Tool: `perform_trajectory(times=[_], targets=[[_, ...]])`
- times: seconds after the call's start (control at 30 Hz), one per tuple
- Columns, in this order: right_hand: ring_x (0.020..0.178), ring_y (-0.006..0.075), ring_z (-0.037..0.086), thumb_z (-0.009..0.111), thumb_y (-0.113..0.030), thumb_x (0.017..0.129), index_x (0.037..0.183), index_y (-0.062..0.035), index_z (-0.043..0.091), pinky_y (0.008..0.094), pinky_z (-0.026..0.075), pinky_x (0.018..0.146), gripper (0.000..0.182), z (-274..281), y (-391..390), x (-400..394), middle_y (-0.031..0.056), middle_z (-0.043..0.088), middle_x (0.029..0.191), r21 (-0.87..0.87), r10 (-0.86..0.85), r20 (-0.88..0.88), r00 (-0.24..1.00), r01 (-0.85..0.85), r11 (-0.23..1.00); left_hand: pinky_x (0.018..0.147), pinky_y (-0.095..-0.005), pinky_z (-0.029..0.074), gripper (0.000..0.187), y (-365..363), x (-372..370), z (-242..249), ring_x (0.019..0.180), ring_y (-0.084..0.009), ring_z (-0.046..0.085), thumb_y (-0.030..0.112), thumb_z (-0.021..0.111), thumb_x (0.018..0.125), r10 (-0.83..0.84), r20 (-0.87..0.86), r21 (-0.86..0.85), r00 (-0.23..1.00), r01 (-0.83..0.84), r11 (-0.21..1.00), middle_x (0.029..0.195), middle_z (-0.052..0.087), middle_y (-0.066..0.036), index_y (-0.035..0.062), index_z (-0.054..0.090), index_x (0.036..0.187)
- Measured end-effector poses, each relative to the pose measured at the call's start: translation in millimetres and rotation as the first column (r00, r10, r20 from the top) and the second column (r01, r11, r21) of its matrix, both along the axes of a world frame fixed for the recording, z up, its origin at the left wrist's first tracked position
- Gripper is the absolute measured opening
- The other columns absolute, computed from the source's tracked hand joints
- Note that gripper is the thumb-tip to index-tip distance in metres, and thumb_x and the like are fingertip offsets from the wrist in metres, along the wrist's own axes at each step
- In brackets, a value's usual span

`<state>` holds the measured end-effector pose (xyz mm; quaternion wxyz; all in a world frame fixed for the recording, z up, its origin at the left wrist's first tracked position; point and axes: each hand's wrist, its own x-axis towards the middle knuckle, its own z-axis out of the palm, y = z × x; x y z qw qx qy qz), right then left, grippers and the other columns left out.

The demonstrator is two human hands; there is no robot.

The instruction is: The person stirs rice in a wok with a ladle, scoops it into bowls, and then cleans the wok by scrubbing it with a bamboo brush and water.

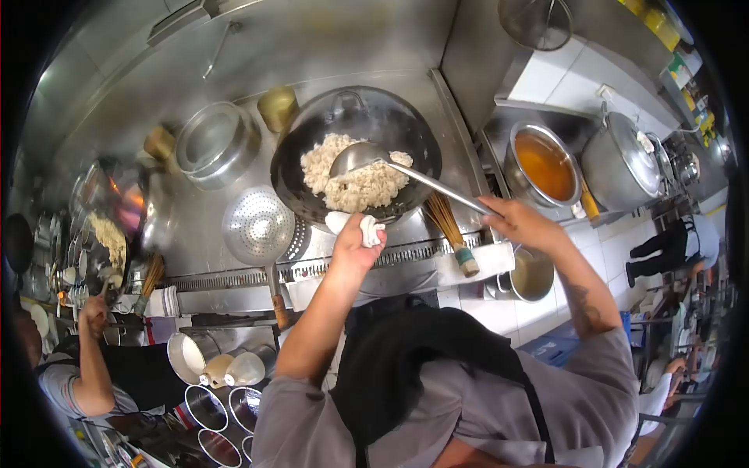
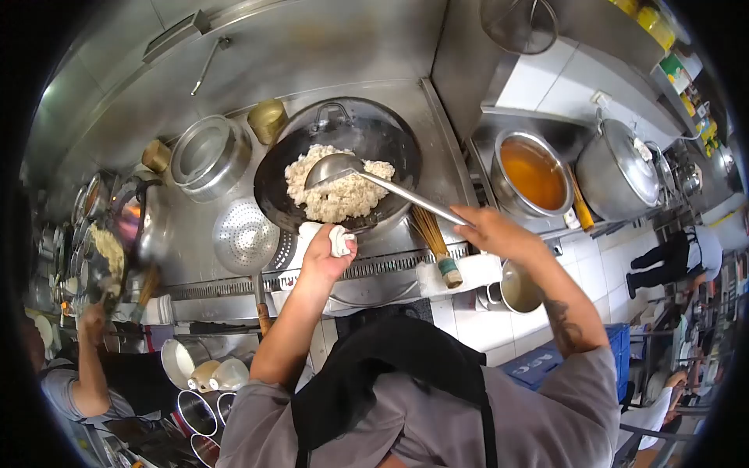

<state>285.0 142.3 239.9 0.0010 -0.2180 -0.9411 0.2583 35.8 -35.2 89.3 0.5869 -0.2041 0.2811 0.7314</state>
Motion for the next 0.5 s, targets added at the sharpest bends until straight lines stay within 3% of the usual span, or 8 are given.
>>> perform_trajectory(times=[0.07,0.17,0.3,0.37,0.4,0.43,0.47,0.5], targets=[[0.078,0.0332,0.065,0.059,-0.023,0.092,0.126,0.0035,0.052,0.0374,0.05,0.073,0.044,4.4,-5.7,11.7,0.0254,0.065,0.095,-0.129,0.023,0.067,0.997,-0.015,0.992,0.049,-0.029,0.043,0.012,4.8,-7.8,-17.7,0.062,-0.0175,0.052,0.02,0.051,0.092,0.012,-0.026,-0.032,1.0,-0.013,0.999,0.071,0.055,-0.003,0.01,0.054,0.086],[0.077,0.0279,0.065,0.058,-0.025,0.094,0.13,0.0019,0.05,0.035,0.05,0.072,0.046,16.3,-4.7,31.8,0.0206,0.067,0.095,-0.057,0.197,0.09,0.976,-0.192,0.98,0.05,-0.0289,0.046,0.02,-0.9,-2.8,-8.8,0.064,-0.019,0.053,0.028,0.051,0.096,0.034,-0.055,-0.134,0.998,-0.041,0.99,0.073,0.055,-0.003,0.0092,0.053,0.089],[0.08,0.033,0.066,0.057,-0.022,0.093,0.13,-0.0002,0.05,0.0373,0.051,0.071,0.044,18.0,6.8,29.8,0.0219,0.066,0.095,-0.221,0.198,0.211,0.957,-0.151,0.964,0.05,-0.0297,0.046,0.017,-23.4,14.1,23.1,0.066,-0.0222,0.054,0.024,0.048,0.096,-0.06,-0.024,-0.025,0.998,0.06,0.998,0.073,0.055,-0.006,0.0092,0.053,0.09],[0.078,0.0363,0.064,0.057,-0.018,0.091,0.129,-0.0011,0.05,0.0429,0.05,0.068,0.042,-34.7,15.7,5.8,0.0219,0.065,0.087,0.049,0.157,0.166,0.974,-0.168,0.985,0.047,-0.0289,0.044,0.012,-9.2,-4.4,1.6,0.06,-0.018,0.053,0.017,0.051,0.092,-0.006,-0.038,-0.001,0.999,0.006,1.0,0.07,0.056,-0.004,0.0084,0.055,0.085],[0.078,0.0376,0.064,0.057,-0.016,0.09,0.127,-0.0005,0.051,0.0454,0.05,0.067,0.041,-41.1,4.5,-13.3,0.0224,0.065,0.084,0.134,0.053,0.198,0.979,-0.081,0.988,0.048,-0.0292,0.045,0.015,-10.8,-0.9,-64.0,0.059,-0.0177,0.055,0.02,0.054,0.091,0.021,-0.496,0.123,0.868,0.047,0.991,0.068,0.056,-0.005,0.0077,0.056,0.082],[0.078,0.0376,0.064,0.057,-0.016,0.09,0.127,-0.0005,0.051,0.0454,0.05,0.067,0.041,-50.7,2.4,-17.3,0.0224,0.065,0.084,0.147,0.05,0.185,0.981,-0.078,0.986,0.048,-0.029,0.046,0.016,-19.2,5.8,-91.1,0.058,-0.0176,0.056,0.022,0.055,0.091,0.087,-0.13,0.091,0.988,-0.075,0.993,0.068,0.057,-0.004,0.0093,0.056,0.081],[0.08,0.039,0.063,0.058,-0.015,0.089,0.127,-0.0004,0.05,0.0462,0.051,0.068,0.042,-62.9,-3.1,-17.9,0.0232,0.065,0.086,0.22,0.031,0.129,0.991,-0.059,0.974,0.048,-0.0286,0.047,0.016,-37.4,20.3,-102.2,0.059,-0.0173,0.057,0.024,0.057,0.09,0.057,-0.111,-0.002,0.992,-0.058,0.998,0.069,0.058,-0.004,0.0103,0.057,0.082],[0.081,0.0403,0.063,0.059,-0.014,0.088,0.127,-0.0002,0.05,0.047,0.052,0.07,0.043,-74.0,-10.5,-14.6,0.024,0.064,0.088,0.285,0.017,0.08,0.997,-0.039,0.958,0.047,-0.0289,0.047,0.014,-64.5,34.6,-116.6,0.058,-0.0172,0.057,0.023,0.056,0.09,-0.088,-0.058,0.124,0.994,0.095,0.988,0.07,0.059,-0.004,0.0106,0.057,0.086]])
